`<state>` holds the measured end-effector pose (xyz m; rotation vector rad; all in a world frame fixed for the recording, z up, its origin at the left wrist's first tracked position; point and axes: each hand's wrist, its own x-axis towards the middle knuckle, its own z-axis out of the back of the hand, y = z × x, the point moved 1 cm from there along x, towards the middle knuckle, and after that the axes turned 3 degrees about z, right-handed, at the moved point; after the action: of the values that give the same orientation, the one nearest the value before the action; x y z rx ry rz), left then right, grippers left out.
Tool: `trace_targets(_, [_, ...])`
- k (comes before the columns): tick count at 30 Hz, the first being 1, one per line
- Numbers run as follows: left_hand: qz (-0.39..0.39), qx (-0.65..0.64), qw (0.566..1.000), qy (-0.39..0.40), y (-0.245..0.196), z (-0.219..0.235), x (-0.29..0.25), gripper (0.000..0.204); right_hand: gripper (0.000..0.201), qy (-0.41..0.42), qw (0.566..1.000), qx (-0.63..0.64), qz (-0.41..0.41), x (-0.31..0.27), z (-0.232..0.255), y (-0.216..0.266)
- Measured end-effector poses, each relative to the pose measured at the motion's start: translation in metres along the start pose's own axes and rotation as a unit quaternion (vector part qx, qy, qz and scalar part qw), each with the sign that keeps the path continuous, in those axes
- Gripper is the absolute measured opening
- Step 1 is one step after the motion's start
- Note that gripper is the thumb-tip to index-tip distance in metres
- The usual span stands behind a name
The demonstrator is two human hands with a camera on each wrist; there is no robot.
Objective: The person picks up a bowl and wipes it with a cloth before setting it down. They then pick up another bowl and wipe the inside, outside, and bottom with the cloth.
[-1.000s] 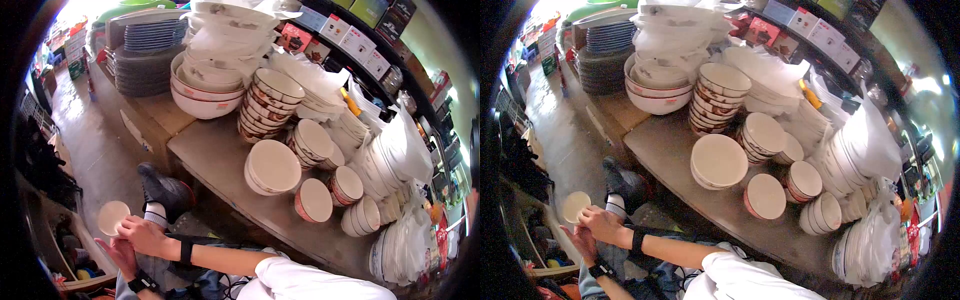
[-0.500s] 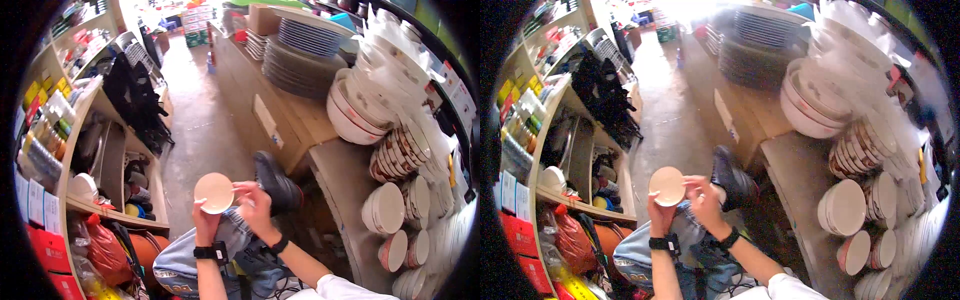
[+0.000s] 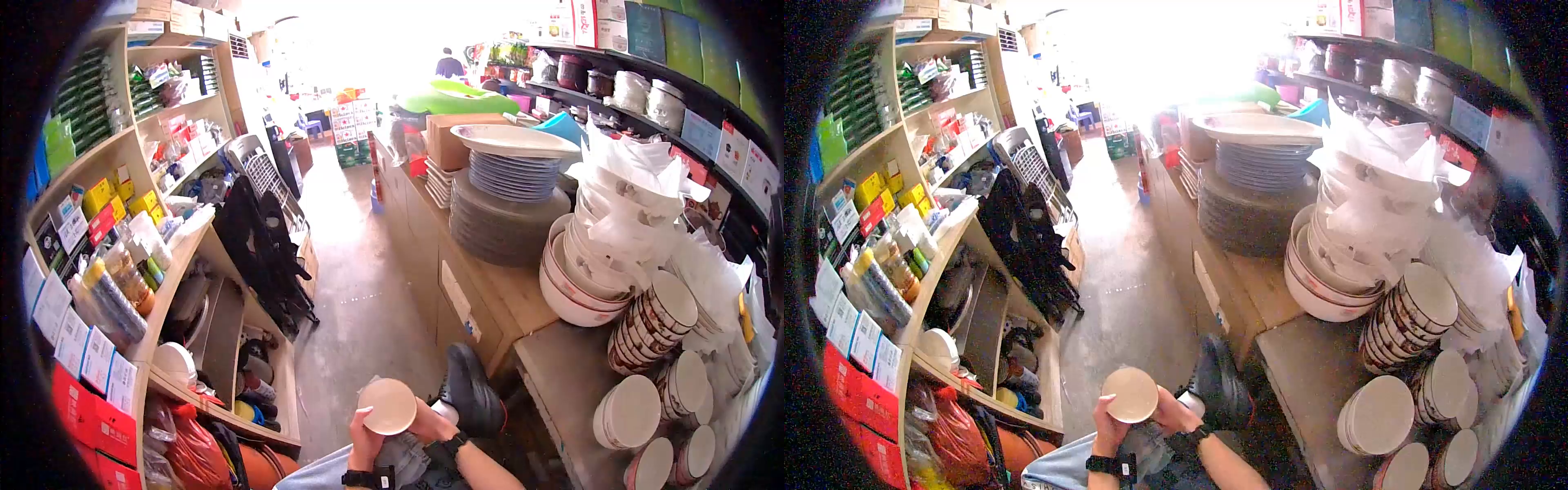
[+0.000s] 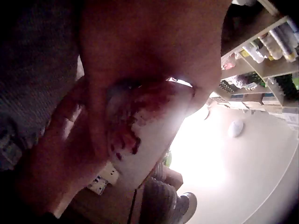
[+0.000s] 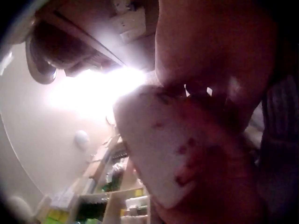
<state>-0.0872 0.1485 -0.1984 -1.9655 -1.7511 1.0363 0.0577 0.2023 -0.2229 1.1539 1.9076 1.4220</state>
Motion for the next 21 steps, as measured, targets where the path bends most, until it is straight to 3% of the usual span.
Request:
trace_targets(1, [-0.002, 0.0, 1.0, -0.001, 0.001, 0.002, -0.001, 0.058, 0.04, -0.044, 0.952, 0.254, -0.166, 0.001, -0.001, -0.001])
trace_targets(4, [0.03, 0.032, 0.999, 0.02, 0.004, 0.008, -0.003, 0.052, 0.038, 0.0, 0.931, 0.295, -0.216, -0.007, 0.008, -0.003])
trace_targets(12, [0.039, 0.041, 0.998, -0.01, -0.006, -0.001, -0.016, 0.058, 0.043, 0.036, 0.985, 0.145, -0.091, 0.004, -0.009, -0.02])
trace_targets(14, [0.043, 0.052, 0.998, -0.014, -0.009, 0.0, -0.02, 0.058, 0.046, -0.145, 0.93, 0.313, -0.131, 0.024, 0.004, -0.063])
trace_targets(15, [0.052, 0.062, 0.997, -0.018, -0.01, -0.003, -0.022, 0.057, 0.046, -0.141, 0.931, 0.311, -0.129, 0.026, 0.003, -0.064])
trace_targets(17, [0.042, 0.058, 0.997, 0.002, -0.014, -0.012, -0.025, 0.057, 0.047, -0.246, 0.918, 0.29, -0.115, 0.027, 0.006, -0.068])
trace_targets(18, [0.034, 0.054, 0.998, 0.023, -0.015, -0.017, -0.025, 0.057, 0.042, -0.266, 0.906, 0.319, -0.084, 0.021, -0.005, -0.039])
trace_targets(19, [0.033, 0.055, 0.998, 0.024, -0.013, -0.012, -0.021, 0.057, 0.042, -0.265, 0.906, 0.319, -0.082, 0.023, -0.001, -0.043])
trace_targets(21, [0.022, 0.036, 0.999, -0.012, -0.01, -0.003, -0.014, 0.06, 0.043, -0.214, 0.869, 0.443, -0.051, 0.026, 0.003, -0.047])
